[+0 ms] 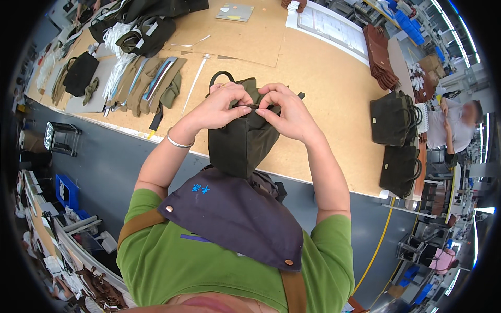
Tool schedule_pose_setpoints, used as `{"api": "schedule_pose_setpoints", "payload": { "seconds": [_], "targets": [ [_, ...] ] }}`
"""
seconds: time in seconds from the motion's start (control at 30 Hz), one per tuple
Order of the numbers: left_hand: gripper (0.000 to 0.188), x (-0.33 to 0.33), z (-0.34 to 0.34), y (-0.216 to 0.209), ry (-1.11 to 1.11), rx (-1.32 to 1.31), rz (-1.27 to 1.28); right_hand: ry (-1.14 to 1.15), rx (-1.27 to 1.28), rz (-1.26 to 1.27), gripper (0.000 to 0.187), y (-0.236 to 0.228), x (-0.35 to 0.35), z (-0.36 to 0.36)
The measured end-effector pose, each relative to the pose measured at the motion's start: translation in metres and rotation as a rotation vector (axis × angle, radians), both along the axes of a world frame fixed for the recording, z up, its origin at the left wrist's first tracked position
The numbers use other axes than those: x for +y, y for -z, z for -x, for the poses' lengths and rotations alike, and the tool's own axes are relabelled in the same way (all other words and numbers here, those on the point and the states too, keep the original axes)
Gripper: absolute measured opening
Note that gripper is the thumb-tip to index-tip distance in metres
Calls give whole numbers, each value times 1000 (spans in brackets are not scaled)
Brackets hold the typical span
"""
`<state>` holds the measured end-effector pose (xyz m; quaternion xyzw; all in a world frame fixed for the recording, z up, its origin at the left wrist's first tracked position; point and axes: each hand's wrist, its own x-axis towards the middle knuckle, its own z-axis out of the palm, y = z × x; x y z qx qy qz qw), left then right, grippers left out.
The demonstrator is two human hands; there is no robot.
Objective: The recorder is shown assembling a small green leather bag, checking components, and preparing the hardware.
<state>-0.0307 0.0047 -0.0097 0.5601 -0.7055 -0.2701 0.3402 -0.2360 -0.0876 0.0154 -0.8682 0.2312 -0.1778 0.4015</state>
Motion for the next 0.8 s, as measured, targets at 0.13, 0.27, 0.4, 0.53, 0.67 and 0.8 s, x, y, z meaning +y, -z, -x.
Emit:
{"api": "schedule_pose_setpoints", "payload": {
  "seconds": [0.13,0.27,0.4,0.53,0.67,0.8],
  "targets": [
    [13,1,-1,-1,6,4,-40,-3,12,-5,11,-2,0,-2],
    [14,1,-1,5,-21,42,29,-70,-43,58,10,4,-5,0],
    [12,1,-1,4,-27,52,42,-78,-17,-15,9,1,-5,1],
    [11,1,2,2,-29,26,71,-68,-13,17,9,1,-5,1],
    [9,2,3,-3,-28,-7,77,-54,-16,26,10,2,-5,0],
    [9,2,3,-5,-24,-28,77,-44,3,-8,9,-2,-5,-1]
  ]
}}
